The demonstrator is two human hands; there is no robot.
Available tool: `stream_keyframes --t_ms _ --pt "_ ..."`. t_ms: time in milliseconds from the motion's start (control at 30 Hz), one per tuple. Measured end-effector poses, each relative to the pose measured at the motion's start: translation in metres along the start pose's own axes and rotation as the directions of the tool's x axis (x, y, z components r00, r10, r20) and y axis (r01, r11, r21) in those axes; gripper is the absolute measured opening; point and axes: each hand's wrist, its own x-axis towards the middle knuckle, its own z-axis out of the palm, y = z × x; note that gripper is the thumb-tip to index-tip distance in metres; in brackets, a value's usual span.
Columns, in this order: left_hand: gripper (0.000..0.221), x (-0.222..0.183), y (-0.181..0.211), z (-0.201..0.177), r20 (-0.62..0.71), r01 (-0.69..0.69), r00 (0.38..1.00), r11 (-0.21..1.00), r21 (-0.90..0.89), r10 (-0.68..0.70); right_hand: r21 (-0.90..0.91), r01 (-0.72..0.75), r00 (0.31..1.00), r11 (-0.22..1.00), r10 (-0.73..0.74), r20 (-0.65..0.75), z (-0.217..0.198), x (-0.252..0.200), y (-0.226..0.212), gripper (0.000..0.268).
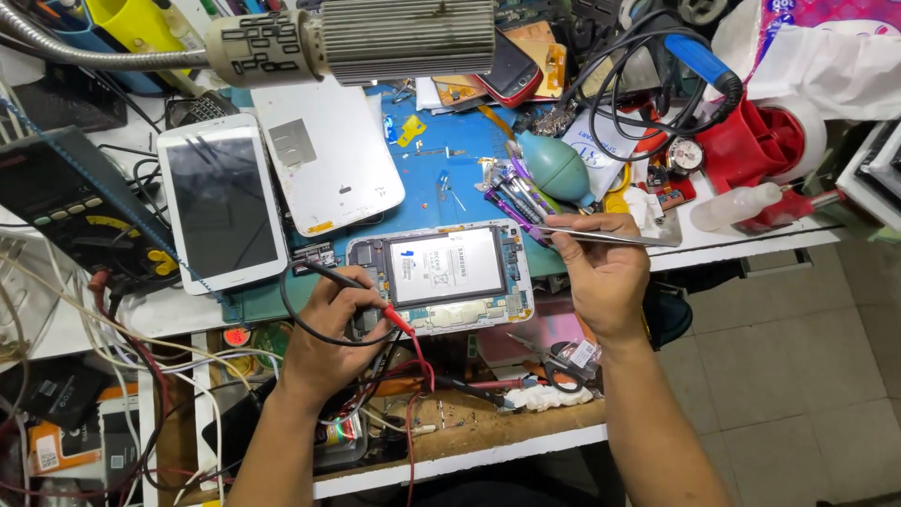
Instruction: Testing the internal components and battery of a tablet using a multimeter and probes on a repair bench.
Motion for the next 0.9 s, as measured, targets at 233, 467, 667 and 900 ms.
stream_keyframes --t_ms 233,467,667,900 --pt "0.017 -0.002 -0.003 0.003 -0.002 0.026 1.000 1.000 0.009 -0.026 -0.380 0.234 0.972 0.895 -0.228 0.060 0.008 -0.004 -0.001 0.018" --pt "0.018 -0.002 -0.003 0.004 -0.025 0.020 1.000 0.999 0.046 -0.019 -0.416 0.341 0.940 0.843 -0.299 0.166 0.011 -0.003 0.019 0.017" --pt "0.017 -0.002 -0.003 0.004 -0.026 0.017 1.000 0.999 0.027 -0.016 -0.436 0.379 0.925 0.816 -0.316 0.213 0.014 0.001 0.010 0.015" --pt "0.016 -0.002 -0.004 0.003 -0.027 0.010 1.000 1.000 0.012 -0.010 -0.433 0.363 0.931 0.825 -0.301 0.207 0.014 0.000 0.011 0.015"
